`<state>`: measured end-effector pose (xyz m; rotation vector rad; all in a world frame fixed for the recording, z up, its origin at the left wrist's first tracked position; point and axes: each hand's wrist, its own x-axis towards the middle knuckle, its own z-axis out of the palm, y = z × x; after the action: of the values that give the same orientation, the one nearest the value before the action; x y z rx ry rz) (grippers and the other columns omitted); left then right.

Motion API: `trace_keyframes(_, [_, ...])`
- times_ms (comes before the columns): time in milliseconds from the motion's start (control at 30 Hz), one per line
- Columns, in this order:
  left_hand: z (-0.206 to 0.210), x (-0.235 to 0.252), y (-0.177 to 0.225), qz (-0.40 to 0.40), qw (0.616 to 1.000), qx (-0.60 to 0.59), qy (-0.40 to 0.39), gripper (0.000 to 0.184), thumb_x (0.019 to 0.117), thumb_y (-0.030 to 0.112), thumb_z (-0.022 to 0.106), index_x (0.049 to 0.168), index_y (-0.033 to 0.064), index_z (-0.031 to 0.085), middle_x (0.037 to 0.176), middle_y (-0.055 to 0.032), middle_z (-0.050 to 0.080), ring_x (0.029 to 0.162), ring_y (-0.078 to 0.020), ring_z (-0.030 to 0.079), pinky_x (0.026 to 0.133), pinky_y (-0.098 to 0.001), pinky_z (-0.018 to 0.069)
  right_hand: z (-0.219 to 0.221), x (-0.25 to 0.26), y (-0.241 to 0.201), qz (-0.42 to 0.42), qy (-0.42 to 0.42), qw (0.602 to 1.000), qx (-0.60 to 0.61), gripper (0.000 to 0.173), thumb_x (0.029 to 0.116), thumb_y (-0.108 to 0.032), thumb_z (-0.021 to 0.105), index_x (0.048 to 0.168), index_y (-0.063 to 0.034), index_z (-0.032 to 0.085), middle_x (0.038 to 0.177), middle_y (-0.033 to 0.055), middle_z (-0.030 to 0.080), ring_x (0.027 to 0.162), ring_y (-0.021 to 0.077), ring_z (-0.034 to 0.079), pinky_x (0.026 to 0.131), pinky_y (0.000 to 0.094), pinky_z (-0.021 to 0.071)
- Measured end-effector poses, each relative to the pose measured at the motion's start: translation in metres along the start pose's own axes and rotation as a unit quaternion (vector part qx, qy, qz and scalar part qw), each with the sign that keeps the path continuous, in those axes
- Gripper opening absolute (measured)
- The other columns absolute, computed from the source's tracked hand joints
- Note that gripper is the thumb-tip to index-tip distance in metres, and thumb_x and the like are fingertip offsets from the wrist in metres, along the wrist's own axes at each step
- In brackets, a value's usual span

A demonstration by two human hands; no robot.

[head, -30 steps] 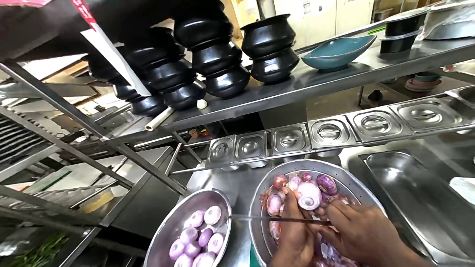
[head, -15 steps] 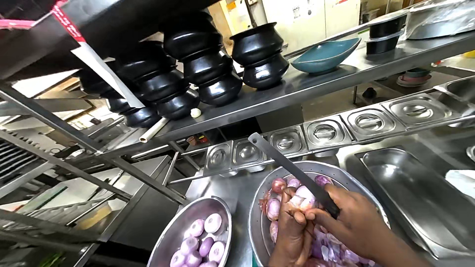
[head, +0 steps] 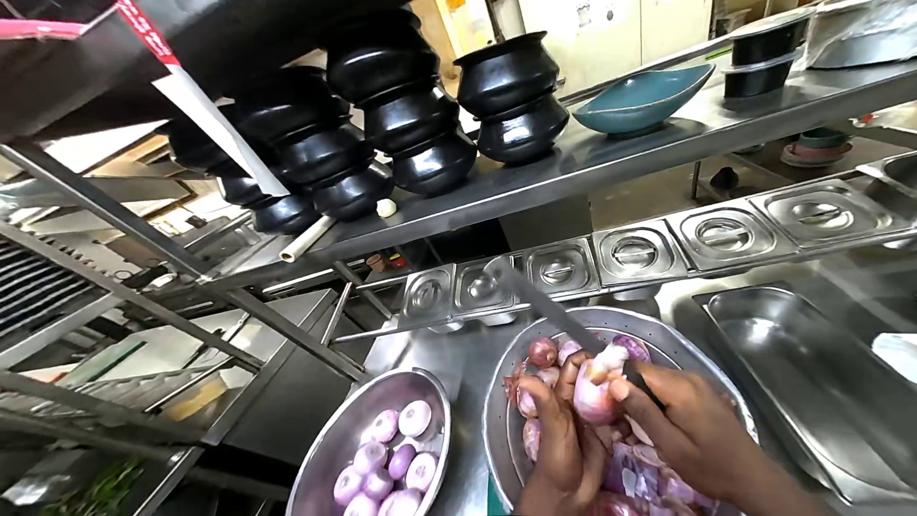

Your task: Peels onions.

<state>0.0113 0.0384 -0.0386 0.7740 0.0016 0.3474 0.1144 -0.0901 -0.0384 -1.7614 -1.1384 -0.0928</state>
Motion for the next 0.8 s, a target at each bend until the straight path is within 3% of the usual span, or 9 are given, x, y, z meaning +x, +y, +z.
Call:
trace_keyframes(133, [-0.003,0.001,0.004,-0.058,0.996,0.034,0.059,0.059,0.0952,0.062,0.057,0.119,0.0084,0.059,0.092,-0.0105,0.068,0.07,-0.0148,0.067,0.06,-0.0277,0.0573,-0.002,0.006,0.008,0.021,0.0,1.0,0.023,0.058,0.1052,-0.063,0.034,0.08,-0.0189,0.061,0.061,-0.0047,0.054,0.054,0.0098,0.056,0.049,0.036,0.0478])
trace_keyframes(233, [0.004,0.005,0.006,-0.061,0.988,0.023,0.137,0.048,0.1105,0.043,0.029,0.111,0.0045,0.058,0.085,-0.0104,0.069,0.07,-0.0146,0.068,0.061,-0.0276,0.0584,0.004,-0.004,0.001,-0.094,0.027,0.993,-0.065,0.061,0.1074,-0.059,0.033,0.084,-0.012,0.063,0.063,0.0025,0.058,0.053,0.016,0.059,0.043,0.0387,0.0477])
trace_keyframes(300, [0.005,0.01,0.007,-0.049,0.984,0.01,0.17,0.05,0.1123,0.04,0.022,0.113,0.004,0.057,0.087,-0.0092,0.069,0.073,-0.0143,0.069,0.065,-0.0276,0.0598,0.006,-0.015,-0.011,-0.167,-0.019,0.972,-0.162,0.056,0.1069,-0.055,0.035,0.084,-0.0115,0.061,0.067,0.0051,0.059,0.049,0.0201,0.059,0.038,0.0397,0.0446])
trace_keyframes(433, [-0.005,0.018,0.009,-0.074,0.972,0.029,0.222,0.053,0.1105,0.048,0.027,0.116,0.004,0.056,0.079,-0.0119,0.064,0.061,-0.0182,0.064,0.052,-0.03,0.0561,0.009,-0.033,-0.017,-0.201,-0.104,0.954,-0.199,0.052,0.1066,-0.053,0.04,0.083,-0.0115,0.06,0.069,0.007,0.061,0.046,0.023,0.057,0.036,0.0405,0.0425])
trace_keyframes(500, [-0.011,0.018,0.011,-0.082,0.973,0.003,0.217,0.047,0.1106,0.045,0.03,0.123,0.0065,0.053,0.084,-0.012,0.066,0.067,-0.0192,0.066,0.058,-0.0324,0.0585,0.004,-0.033,-0.01,-0.17,-0.093,0.967,-0.164,0.054,0.1069,-0.054,0.039,0.086,-0.0097,0.063,0.069,0.008,0.063,0.049,0.0234,0.061,0.038,0.0424,0.0461])
trace_keyframes(567, [-0.014,0.016,0.016,-0.081,0.972,-0.012,0.218,0.037,0.1116,0.036,0.033,0.127,0.0072,0.05,0.093,-0.0131,0.068,0.077,-0.0217,0.07,0.067,-0.0363,0.0612,-0.006,-0.028,0.0,-0.125,-0.054,0.986,-0.1,0.057,0.1082,-0.053,0.038,0.094,-0.0069,0.069,0.075,0.0094,0.068,0.059,0.0221,0.066,0.048,0.0439,0.0533])
trace_keyframes(633, [-0.013,0.017,0.023,-0.095,0.965,-0.012,0.244,0.037,0.1104,0.033,0.041,0.135,0.0065,0.047,0.1,-0.0177,0.068,0.082,-0.0278,0.072,0.071,-0.0411,0.0632,-0.017,-0.022,0.012,-0.107,-0.018,0.993,-0.038,0.057,0.1087,-0.053,0.037,0.103,-0.0071,0.071,0.083,0.0083,0.072,0.067,0.0155,0.069,0.057,0.0383,0.0581])
trace_keyframes(700, [-0.014,0.019,0.025,-0.079,0.961,-0.015,0.264,0.035,0.1097,0.031,0.044,0.135,0.007,0.049,0.103,-0.0181,0.068,0.084,-0.0288,0.072,0.072,-0.0414,0.063,-0.026,-0.021,0.013,-0.124,-0.023,0.992,-0.029,0.059,0.1082,-0.055,0.037,0.1,-0.0061,0.069,0.076,0.0087,0.069,0.062,0.0143,0.066,0.053,0.035,0.0551])
trace_keyframes(800, [-0.025,0.029,0.016,-0.005,0.957,-0.049,0.285,0.038,0.1093,0.034,0.044,0.132,0.0041,0.051,0.108,-0.0191,0.067,0.091,-0.0286,0.07,0.076,-0.0414,0.0606,-0.028,-0.029,0.009,-0.141,-0.08,0.981,-0.102,0.058,0.1082,-0.054,0.038,0.088,-0.0054,0.063,0.069,0.0111,0.062,0.055,0.0224,0.062,0.045,0.0422,0.0488])
